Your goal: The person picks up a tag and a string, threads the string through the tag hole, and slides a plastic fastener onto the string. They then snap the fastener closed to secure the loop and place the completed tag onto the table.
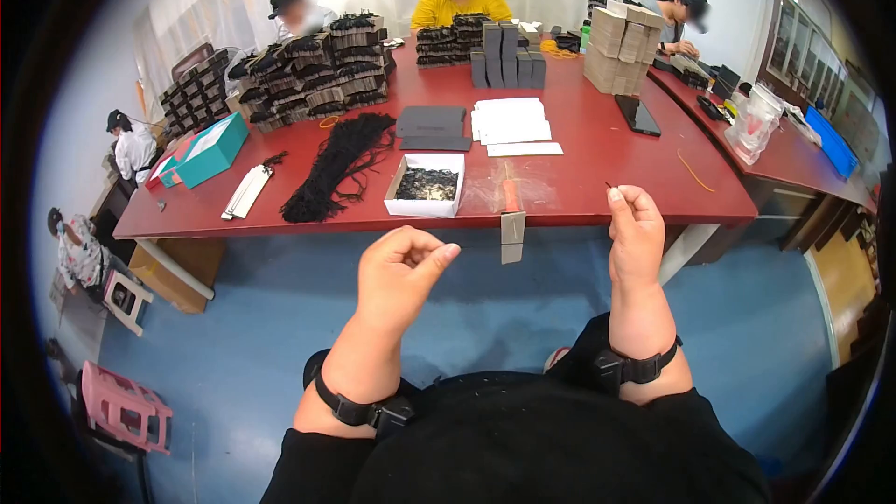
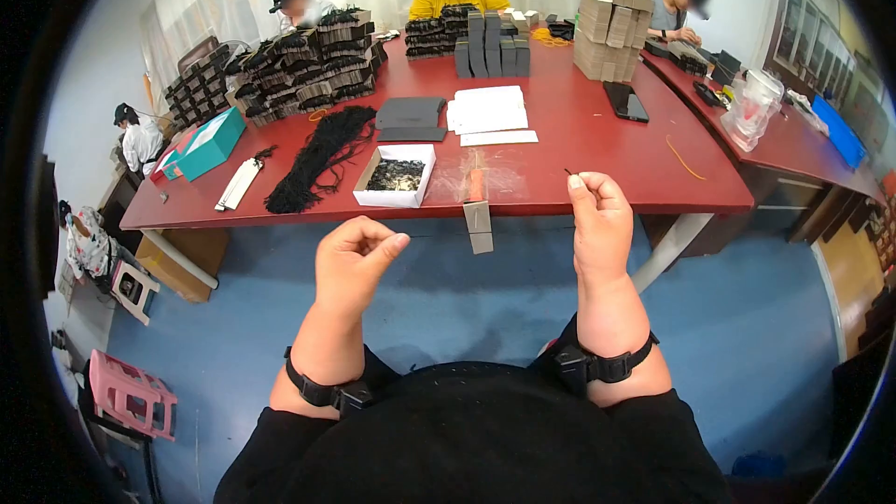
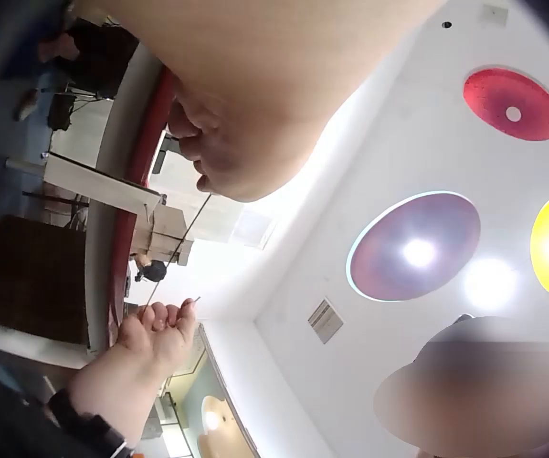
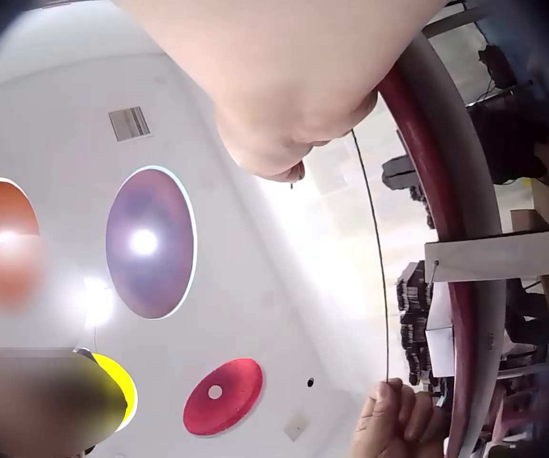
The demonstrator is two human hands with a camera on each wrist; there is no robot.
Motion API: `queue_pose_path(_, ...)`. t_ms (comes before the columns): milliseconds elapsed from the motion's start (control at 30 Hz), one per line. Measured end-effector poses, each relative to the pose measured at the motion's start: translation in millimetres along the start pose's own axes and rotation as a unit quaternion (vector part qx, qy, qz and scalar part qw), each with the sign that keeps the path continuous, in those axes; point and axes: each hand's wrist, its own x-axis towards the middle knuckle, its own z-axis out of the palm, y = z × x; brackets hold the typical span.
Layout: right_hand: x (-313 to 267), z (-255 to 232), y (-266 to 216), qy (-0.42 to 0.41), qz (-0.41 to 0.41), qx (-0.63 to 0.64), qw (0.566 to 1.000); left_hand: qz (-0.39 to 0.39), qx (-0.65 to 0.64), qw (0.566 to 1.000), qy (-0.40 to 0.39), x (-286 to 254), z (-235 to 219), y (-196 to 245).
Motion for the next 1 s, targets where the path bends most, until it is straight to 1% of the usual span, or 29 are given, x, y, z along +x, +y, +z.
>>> queue_pose_path(33, 0, -1, 1, -0.014, -0.02, -0.002, 1.0, -0.001, -0.001, 1.0, -0.001, -1, 0, 1)
queue_pose_path(67, -1, -1, 3, -0.014, -0.02, -0.003, 1.0, 0.013, 0.016, 1.0, -0.016, -2, 0, 2)
queue_pose_path(100, -3, -1, 5, -0.024, 0.0, 0.0, 1.0, 0.027, 0.034, 0.999, -0.029, -3, 0, 4)
queue_pose_path(133, -6, 0, 6, -0.035, 0.021, 0.004, 0.999, 0.053, 0.062, 0.995, -0.065, -3, 1, 9)
queue_pose_path(167, -10, 4, 5, -0.037, 0.021, 0.004, 0.999, 0.053, 0.062, 0.995, -0.063, -3, 4, 9)
queue_pose_path(233, -23, 18, 0, -0.141, 0.097, -0.007, 0.985, 0.095, 0.067, 0.983, -0.145, -5, 12, 9)
queue_pose_path(267, -27, 22, 1, -0.184, 0.119, 0.003, 0.976, 0.091, 0.079, 0.979, -0.166, -7, 17, 13)
queue_pose_path(300, -32, 27, 3, -0.227, 0.142, 0.015, 0.963, 0.086, 0.08, 0.979, -0.164, -8, 22, 15)
queue_pose_path(333, -39, 34, 1, -0.26, 0.158, 0.044, 0.952, 0.118, 0.08, 0.976, -0.163, -8, 28, 16)
queue_pose_path(367, -43, 40, 2, -0.261, 0.161, 0.046, 0.951, 0.15, 0.08, 0.972, -0.161, -8, 32, 16)
queue_pose_path(433, -49, 47, 4, -0.301, 0.266, 0.146, 0.904, 0.158, 0.09, 0.972, -0.148, -6, 35, 8)
queue_pose_path(467, -51, 44, 11, -0.313, 0.285, 0.154, 0.893, 0.214, 0.131, 0.962, -0.111, -5, 36, 3)
queue_pose_path(500, -53, 45, 11, -0.312, 0.286, 0.154, 0.893, 0.268, 0.171, 0.945, -0.074, -4, 36, 0)
queue_pose_path(567, -56, 47, 10, -0.33, 0.322, 0.145, 0.875, 0.26, 0.177, 0.947, -0.063, -7, 34, -3)
queue_pose_path(633, -57, 47, 9, -0.324, 0.332, 0.159, 0.871, 0.164, 0.134, 0.976, -0.053, -10, 33, -5)
queue_pose_path(700, -54, 44, 13, -0.361, 0.332, 0.138, 0.861, 0.167, 0.143, 0.974, -0.052, -10, 32, -3)
queue_pose_path(767, -55, 45, 10, -0.36, 0.331, 0.127, 0.863, 0.171, 0.153, 0.972, -0.05, -11, 31, 0)
queue_pose_path(833, -55, 44, 10, -0.359, 0.331, 0.116, 0.865, 0.134, 0.155, 0.977, -0.061, -11, 31, 2)
queue_pose_path(867, -54, 43, 12, -0.368, 0.327, 0.121, 0.862, 0.135, 0.155, 0.977, -0.061, -11, 30, 2)
queue_pose_path(933, -53, 41, 12, -0.376, 0.324, 0.127, 0.859, 0.179, 0.169, 0.967, -0.071, -11, 30, 1)
queue_pose_path(967, -52, 41, 12, -0.368, 0.337, 0.121, 0.858, 0.179, 0.169, 0.967, -0.071, -11, 29, -3)
queue_pose_path(1000, -52, 40, 12, -0.36, 0.35, 0.115, 0.857, 0.153, 0.122, 0.978, -0.079, -12, 29, -8)
